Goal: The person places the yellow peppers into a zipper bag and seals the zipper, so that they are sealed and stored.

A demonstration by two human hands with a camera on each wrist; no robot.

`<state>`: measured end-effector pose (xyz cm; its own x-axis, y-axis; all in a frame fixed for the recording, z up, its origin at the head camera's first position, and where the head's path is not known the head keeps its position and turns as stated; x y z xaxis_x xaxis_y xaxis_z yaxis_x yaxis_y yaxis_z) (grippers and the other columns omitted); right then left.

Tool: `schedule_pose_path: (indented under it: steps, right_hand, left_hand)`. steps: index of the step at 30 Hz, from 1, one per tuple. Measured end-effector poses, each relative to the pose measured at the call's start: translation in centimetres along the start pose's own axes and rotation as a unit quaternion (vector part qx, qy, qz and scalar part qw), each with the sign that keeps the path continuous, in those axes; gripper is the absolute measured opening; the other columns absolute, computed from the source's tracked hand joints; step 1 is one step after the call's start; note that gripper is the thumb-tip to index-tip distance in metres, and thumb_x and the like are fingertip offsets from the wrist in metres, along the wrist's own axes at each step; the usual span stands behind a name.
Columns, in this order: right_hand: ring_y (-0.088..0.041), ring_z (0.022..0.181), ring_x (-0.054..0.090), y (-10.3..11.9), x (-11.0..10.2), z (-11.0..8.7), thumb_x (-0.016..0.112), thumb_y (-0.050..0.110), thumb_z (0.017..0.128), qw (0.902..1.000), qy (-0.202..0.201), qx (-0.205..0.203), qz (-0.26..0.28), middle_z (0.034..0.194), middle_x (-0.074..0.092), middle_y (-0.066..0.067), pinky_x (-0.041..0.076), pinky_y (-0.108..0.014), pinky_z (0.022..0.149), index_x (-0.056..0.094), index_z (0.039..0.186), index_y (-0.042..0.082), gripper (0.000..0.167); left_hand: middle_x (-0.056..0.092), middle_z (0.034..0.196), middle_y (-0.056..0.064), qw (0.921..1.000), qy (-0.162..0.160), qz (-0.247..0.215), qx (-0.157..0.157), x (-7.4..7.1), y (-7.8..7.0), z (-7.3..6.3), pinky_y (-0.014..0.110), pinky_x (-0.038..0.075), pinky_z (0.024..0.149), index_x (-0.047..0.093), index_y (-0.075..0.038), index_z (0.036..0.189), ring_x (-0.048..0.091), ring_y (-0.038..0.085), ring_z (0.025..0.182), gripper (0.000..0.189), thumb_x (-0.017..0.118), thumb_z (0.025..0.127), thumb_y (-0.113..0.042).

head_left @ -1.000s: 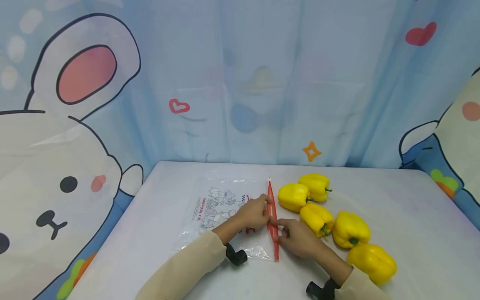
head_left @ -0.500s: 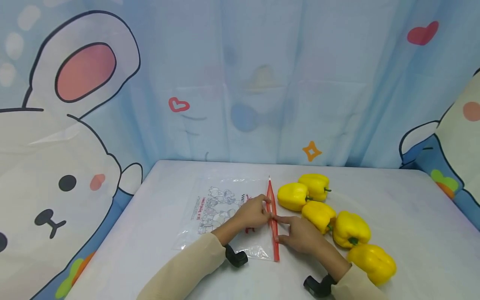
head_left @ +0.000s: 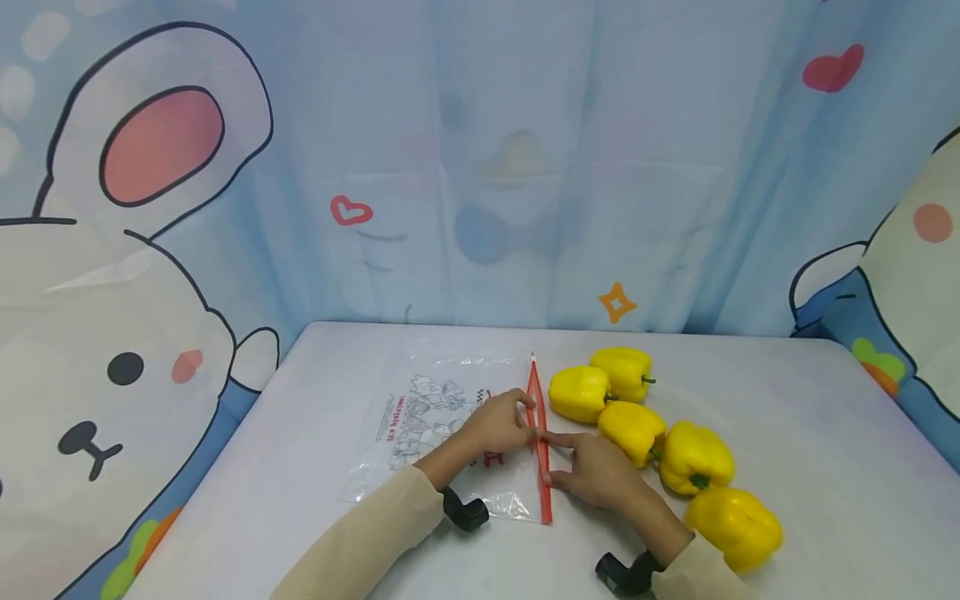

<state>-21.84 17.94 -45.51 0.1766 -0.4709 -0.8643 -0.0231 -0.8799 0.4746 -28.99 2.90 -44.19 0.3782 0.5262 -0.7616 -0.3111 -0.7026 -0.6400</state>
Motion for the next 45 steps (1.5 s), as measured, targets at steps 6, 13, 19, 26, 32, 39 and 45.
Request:
schedule_pose_path:
  steps: [6, 13, 19, 26, 32, 39, 45]
  right_hand:
    - [-0.017, 0.065, 0.049, -0.1, 0.2, 0.0, 0.082, 0.036, 0.076, 0.9999, 0.010, 0.000, -0.004, 0.068, 0.057, 0.000, 0.039, -0.028, 0.057, 0.061, 0.136, 0.025, 0.064]
    - [-0.017, 0.062, 0.048, 0.1, 0.2, 0.0, 0.082, 0.035, 0.076, 1.0000, 0.007, 0.006, 0.000, 0.064, 0.054, -0.001, 0.038, -0.027, 0.056, 0.061, 0.136, 0.026, 0.064]
    - [-0.018, 0.054, 0.044, 0.0, 0.2, -0.1, 0.082, 0.033, 0.075, 1.0000, 0.001, 0.005, 0.004, 0.057, 0.047, -0.002, 0.031, -0.024, 0.050, 0.060, 0.136, 0.030, 0.065]
    - [-0.018, 0.058, 0.046, 0.1, 0.0, -0.1, 0.082, 0.032, 0.076, 0.9999, 0.010, 0.011, 0.004, 0.061, 0.051, -0.003, 0.036, -0.026, 0.053, 0.058, 0.138, 0.030, 0.067]
    - [-0.018, 0.063, 0.049, 0.2, -0.1, -0.1, 0.082, 0.032, 0.076, 0.9999, 0.011, 0.010, 0.006, 0.067, 0.056, -0.002, 0.041, -0.027, 0.057, 0.059, 0.138, 0.029, 0.066]
    - [-0.017, 0.067, 0.050, 0.1, -0.4, -0.3, 0.082, 0.032, 0.076, 0.9997, 0.014, 0.011, 0.013, 0.073, 0.061, 0.000, 0.044, -0.028, 0.060, 0.059, 0.138, 0.027, 0.066]
    - [-0.017, 0.069, 0.050, 0.1, -0.4, -0.4, 0.081, 0.033, 0.077, 0.9999, 0.012, 0.002, 0.009, 0.072, 0.059, 0.000, 0.045, -0.028, 0.060, 0.058, 0.138, 0.025, 0.066]
  left_hand:
    - [0.059, 0.063, -0.004, 0.9999, 0.015, 0.001, -0.003, 0.4, 0.1, -0.1, 0.021, 0.039, 0.045, 0.053, -0.008, 0.131, 0.051, 0.010, 0.048, 0.050, 0.071, 0.087, -0.025]
    - [0.050, 0.057, -0.004, 0.9999, 0.013, -0.004, 0.006, 0.6, 0.0, -0.2, 0.020, 0.033, 0.039, 0.048, -0.007, 0.136, 0.043, 0.009, 0.042, 0.053, 0.068, 0.089, -0.019]
    - [0.048, 0.062, -0.003, 0.9999, 0.004, -0.010, -0.008, 0.1, -0.5, -0.5, 0.021, 0.033, 0.040, 0.047, -0.011, 0.137, 0.042, 0.012, 0.044, 0.054, 0.065, 0.086, -0.016]
    - [0.049, 0.064, -0.003, 0.9997, -0.012, -0.008, -0.018, -0.3, -1.0, -0.7, 0.022, 0.033, 0.040, 0.047, -0.016, 0.138, 0.043, 0.013, 0.043, 0.055, 0.065, 0.086, -0.020]
    - [0.048, 0.062, -0.004, 0.9981, -0.048, 0.034, 0.019, -1.5, -2.3, -1.4, 0.022, 0.029, 0.040, 0.053, -0.017, 0.131, 0.039, 0.011, 0.044, 0.048, 0.064, 0.084, -0.021]
    - [0.045, 0.057, -0.006, 0.9962, -0.060, 0.049, 0.038, -2.6, -3.6, -2.6, 0.021, 0.026, 0.039, 0.056, -0.018, 0.128, 0.038, 0.010, 0.042, 0.045, 0.064, 0.084, -0.024]
    - [0.041, 0.053, -0.006, 0.9957, -0.058, 0.029, 0.066, -3.5, -4.5, -3.9, 0.021, 0.022, 0.038, 0.057, -0.016, 0.130, 0.033, 0.010, 0.039, 0.046, 0.063, 0.084, -0.021]
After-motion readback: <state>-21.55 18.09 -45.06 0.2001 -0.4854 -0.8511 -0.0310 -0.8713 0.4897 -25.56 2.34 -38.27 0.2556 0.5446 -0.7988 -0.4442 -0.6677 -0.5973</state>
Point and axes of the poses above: each hand's wrist, its own z-axis towards the middle knuckle, its own x-axis out of the palm, y = z × x, the point moved 3 cm from there along z, towards the middle knuckle
